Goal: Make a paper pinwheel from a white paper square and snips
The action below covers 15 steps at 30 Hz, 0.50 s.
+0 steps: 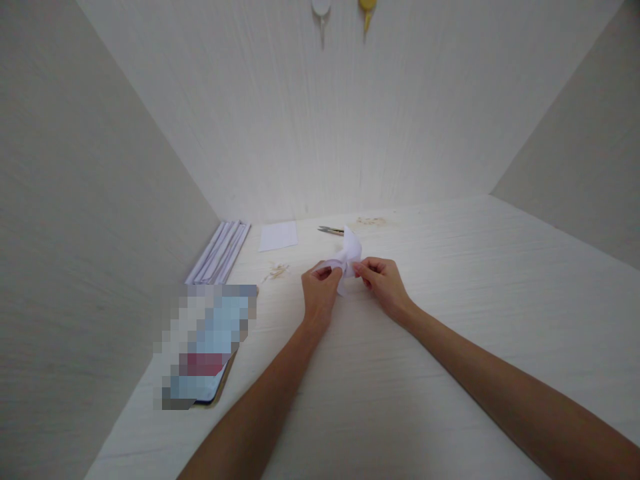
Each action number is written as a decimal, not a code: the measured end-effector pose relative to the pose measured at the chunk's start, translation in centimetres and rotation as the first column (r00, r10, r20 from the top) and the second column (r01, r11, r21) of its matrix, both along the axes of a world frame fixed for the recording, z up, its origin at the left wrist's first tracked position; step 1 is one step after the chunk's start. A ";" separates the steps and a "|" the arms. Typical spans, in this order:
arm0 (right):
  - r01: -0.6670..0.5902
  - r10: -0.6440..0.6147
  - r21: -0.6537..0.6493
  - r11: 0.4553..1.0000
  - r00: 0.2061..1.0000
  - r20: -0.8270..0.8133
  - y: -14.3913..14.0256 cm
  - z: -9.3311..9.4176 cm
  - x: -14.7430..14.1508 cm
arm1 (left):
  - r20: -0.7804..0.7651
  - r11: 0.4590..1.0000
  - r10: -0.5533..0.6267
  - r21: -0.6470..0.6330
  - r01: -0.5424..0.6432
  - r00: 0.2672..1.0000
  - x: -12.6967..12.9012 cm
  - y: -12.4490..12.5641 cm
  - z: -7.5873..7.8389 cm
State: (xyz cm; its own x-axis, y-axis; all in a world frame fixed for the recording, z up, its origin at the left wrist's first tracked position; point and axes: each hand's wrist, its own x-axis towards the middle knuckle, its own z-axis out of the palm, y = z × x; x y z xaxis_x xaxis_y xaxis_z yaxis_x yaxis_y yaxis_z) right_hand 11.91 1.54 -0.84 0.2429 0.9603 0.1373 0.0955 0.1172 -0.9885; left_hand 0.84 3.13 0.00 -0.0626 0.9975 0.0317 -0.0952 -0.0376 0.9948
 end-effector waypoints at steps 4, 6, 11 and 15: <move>-0.005 0.005 0.008 1.000 1.000 0.000 0.1 -0.1 0.0 | -0.035 1.000 -0.016 0.008 0.017 0.999 0.0 0.1 -0.1; -0.003 0.003 0.010 1.000 1.000 0.003 0.1 -0.1 0.0 | -0.050 1.000 -0.011 0.019 0.012 0.999 0.0 0.1 -0.2; -0.006 0.006 0.013 1.000 1.000 0.012 0.1 -0.2 0.0 | -0.080 0.999 -0.001 0.042 0.004 0.997 0.0 0.1 -0.3; 0.000 -0.001 0.025 1.000 0.999 0.051 0.0 -0.2 0.1 | -0.091 0.997 0.003 0.071 0.004 0.996 0.0 0.1 -0.4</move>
State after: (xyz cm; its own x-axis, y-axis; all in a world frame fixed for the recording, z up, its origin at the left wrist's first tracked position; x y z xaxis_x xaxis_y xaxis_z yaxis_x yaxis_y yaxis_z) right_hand 11.97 1.58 -1.03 0.2355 0.9562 0.1737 0.1455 0.1420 -0.9791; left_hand 0.81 3.22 -0.36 -0.0556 0.9926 0.1079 -0.0042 -0.1083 0.9941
